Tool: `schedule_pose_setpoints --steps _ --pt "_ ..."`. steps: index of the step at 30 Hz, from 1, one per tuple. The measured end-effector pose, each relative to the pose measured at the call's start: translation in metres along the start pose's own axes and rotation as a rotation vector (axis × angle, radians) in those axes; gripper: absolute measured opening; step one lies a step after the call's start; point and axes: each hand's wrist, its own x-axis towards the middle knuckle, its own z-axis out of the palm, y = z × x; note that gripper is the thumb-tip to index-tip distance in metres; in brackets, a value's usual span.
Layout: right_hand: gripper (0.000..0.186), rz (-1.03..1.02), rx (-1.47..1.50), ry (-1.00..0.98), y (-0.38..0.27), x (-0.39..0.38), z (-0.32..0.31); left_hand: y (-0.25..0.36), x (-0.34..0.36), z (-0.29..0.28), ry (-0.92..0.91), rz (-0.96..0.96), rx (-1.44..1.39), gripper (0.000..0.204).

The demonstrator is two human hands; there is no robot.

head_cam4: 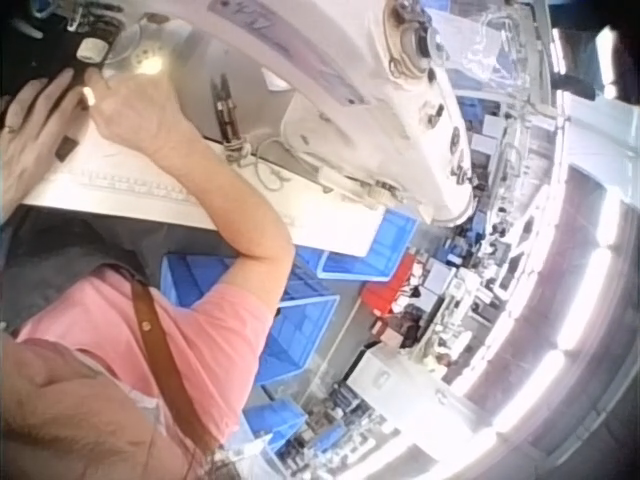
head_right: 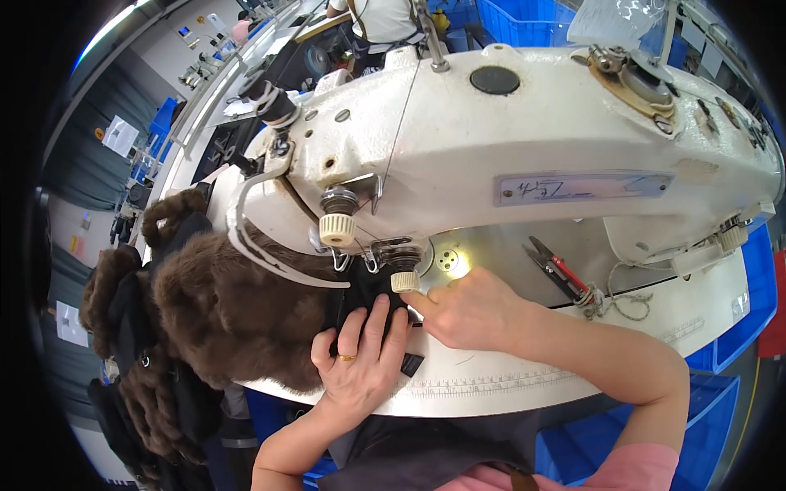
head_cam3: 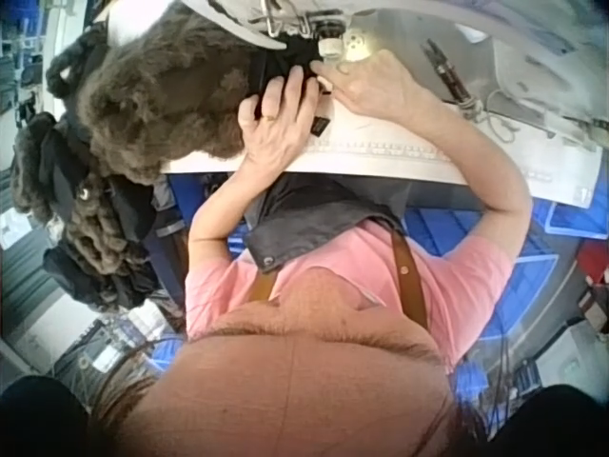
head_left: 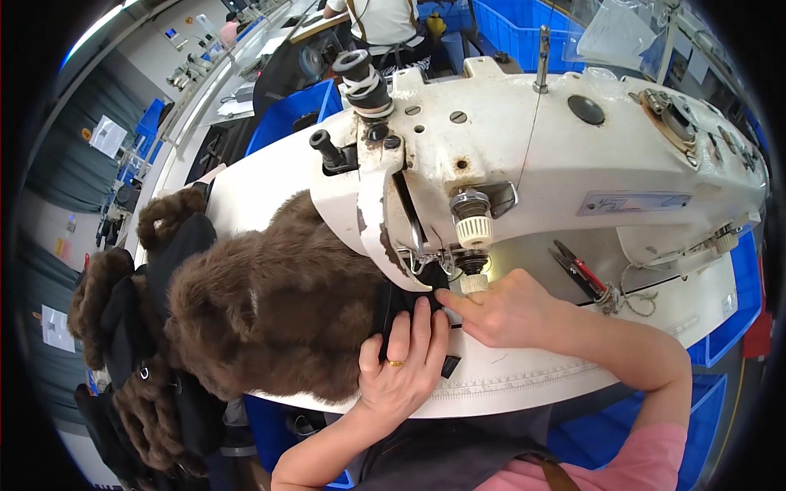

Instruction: Using an industrial sewing machine to assemble a leather item with fur lining.

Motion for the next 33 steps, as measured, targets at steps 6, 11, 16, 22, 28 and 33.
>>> schedule_pose_setpoints --steps 6,11,16,22,28,33 --pt "0.042 -0.021 -0.05 0.012 0.011 0.001 0.004 0.001 0.009 0.008 -0.057 -0.011 -0.031 0.023" --pt "0.024 0.042 0.024 0.017 0.007 0.009 0.003 0.002 0.009 0.011 -0.03 -0.05 -0.042 0.028" --pt "0.013 0.093 0.047 0.004 0.007 0.011 0.006 0.002 0.01 0.012 -0.024 -0.064 -0.077 0.026" --pt "0.012 0.085 -0.03 0.041 0.008 0.017 0.023 -0.001 0.011 0.002 -0.032 -0.06 -0.182 0.025" --pt "0.013 0.044 -0.093 0.061 0.008 0.021 0.023 -0.033 0.021 -0.017 -0.184 0.129 -0.288 0.029" --pt "0.008 0.097 0.077 0.139 0.016 0.019 0.028 -0.058 0.059 -0.018 -0.33 0.36 -0.289 0.03"
